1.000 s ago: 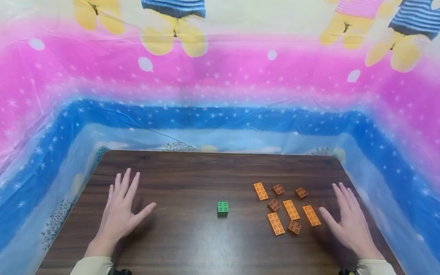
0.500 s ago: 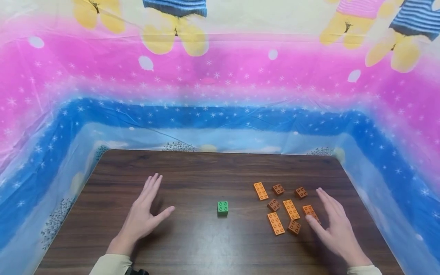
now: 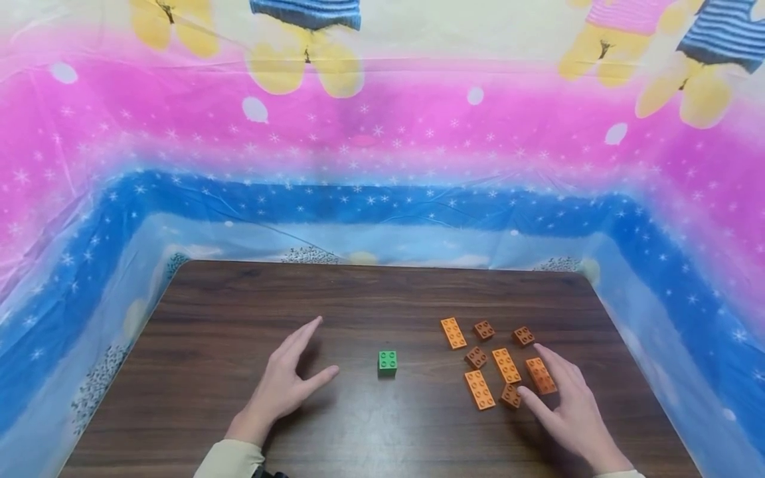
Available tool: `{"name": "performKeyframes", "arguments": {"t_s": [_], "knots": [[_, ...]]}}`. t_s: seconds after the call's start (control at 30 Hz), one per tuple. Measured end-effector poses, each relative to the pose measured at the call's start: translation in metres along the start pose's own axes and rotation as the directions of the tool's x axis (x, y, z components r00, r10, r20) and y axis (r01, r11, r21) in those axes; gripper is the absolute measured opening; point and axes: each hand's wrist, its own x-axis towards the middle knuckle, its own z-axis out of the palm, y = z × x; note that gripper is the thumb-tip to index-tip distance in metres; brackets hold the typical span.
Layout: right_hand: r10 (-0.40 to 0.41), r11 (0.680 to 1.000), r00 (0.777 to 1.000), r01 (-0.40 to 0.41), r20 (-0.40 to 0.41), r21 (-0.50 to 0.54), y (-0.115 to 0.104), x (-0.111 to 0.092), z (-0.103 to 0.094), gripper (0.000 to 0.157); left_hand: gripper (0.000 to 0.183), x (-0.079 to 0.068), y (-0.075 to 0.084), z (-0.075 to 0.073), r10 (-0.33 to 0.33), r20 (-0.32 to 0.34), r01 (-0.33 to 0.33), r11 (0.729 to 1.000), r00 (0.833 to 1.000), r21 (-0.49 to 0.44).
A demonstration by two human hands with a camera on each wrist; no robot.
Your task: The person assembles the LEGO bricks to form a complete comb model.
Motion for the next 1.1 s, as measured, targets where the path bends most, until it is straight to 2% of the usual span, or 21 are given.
{"name": "performKeyframes", "arguments": {"t_s": [0.27,0.43,0.6,0.83,1.1], "knots": [[0.001,1.0,1.0,-0.001,0.002,-0.018,0.001,-0.007,0.006,0.081,0.076,0.012,0.01,0.031,0.02,0.044,-0.018,0.999,0.999,-0.042],[-0.001,1.0,1.0,0.001,-0.004,-0.029,0.004,-0.014,0.011,0.079,0.078,0.016,0.015,0.05,0.051,0.068,-0.047,0.997,0.996,-0.064],[-0.007,0.999,1.0,0.008,0.025,-0.045,0.008,-0.019,0.018,0.075,0.082,0.018,0.02,0.066,0.028,0.112,-0.021,0.998,0.993,-0.063],[-0.042,0.998,0.998,0.044,0.04,-0.054,0.012,-0.019,0.029,0.068,0.083,0.02,0.022,0.079,0.021,0.137,-0.015,0.999,0.99,-0.042],[-0.06,0.996,0.997,0.063,0.048,-0.066,0.014,-0.018,0.034,0.059,0.079,0.022,0.023,0.085,0.002,0.14,-0.003,1.0,0.99,0.006]]}}
